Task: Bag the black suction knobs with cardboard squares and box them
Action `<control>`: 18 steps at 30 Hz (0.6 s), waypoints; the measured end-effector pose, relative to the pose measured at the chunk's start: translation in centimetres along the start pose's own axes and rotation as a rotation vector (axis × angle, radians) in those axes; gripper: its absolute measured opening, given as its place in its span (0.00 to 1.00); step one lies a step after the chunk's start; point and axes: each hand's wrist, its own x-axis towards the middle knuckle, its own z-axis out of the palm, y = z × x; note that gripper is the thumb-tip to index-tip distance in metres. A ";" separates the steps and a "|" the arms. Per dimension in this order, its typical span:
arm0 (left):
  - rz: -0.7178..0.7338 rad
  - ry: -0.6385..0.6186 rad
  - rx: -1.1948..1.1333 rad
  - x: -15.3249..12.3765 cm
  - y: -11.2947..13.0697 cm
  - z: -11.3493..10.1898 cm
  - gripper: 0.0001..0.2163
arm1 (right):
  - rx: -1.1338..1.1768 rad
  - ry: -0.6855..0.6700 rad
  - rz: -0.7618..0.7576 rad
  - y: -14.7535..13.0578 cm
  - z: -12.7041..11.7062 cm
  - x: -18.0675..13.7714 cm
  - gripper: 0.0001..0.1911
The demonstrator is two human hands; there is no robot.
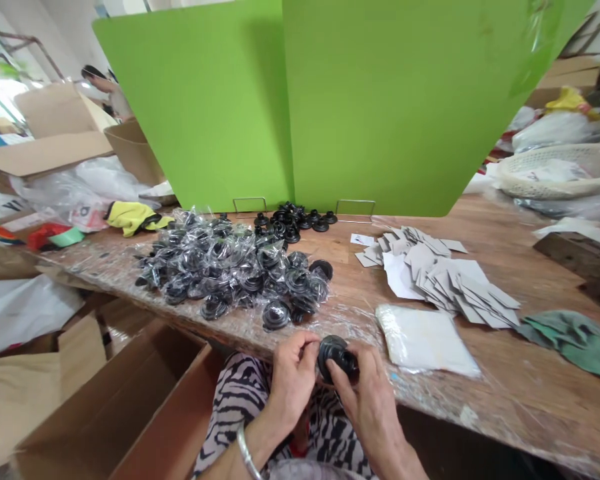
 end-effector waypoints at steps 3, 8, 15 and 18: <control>0.134 -0.008 0.114 -1.4 -1.1 0.8 0.08 | -0.121 0.096 -0.032 0.5 0.7 -0.3 0.15; 0.163 0.018 0.195 -1.7 -2.0 2.2 0.09 | -0.167 0.037 -0.047 1.5 1.6 -0.9 0.18; 0.442 -0.127 0.250 -0.4 -0.2 1.3 0.12 | 0.088 -0.171 0.225 3.5 0.6 -1.0 0.20; 0.433 -0.141 0.307 0.5 0.5 0.9 0.11 | 0.082 -0.167 0.311 3.1 -1.5 0.3 0.17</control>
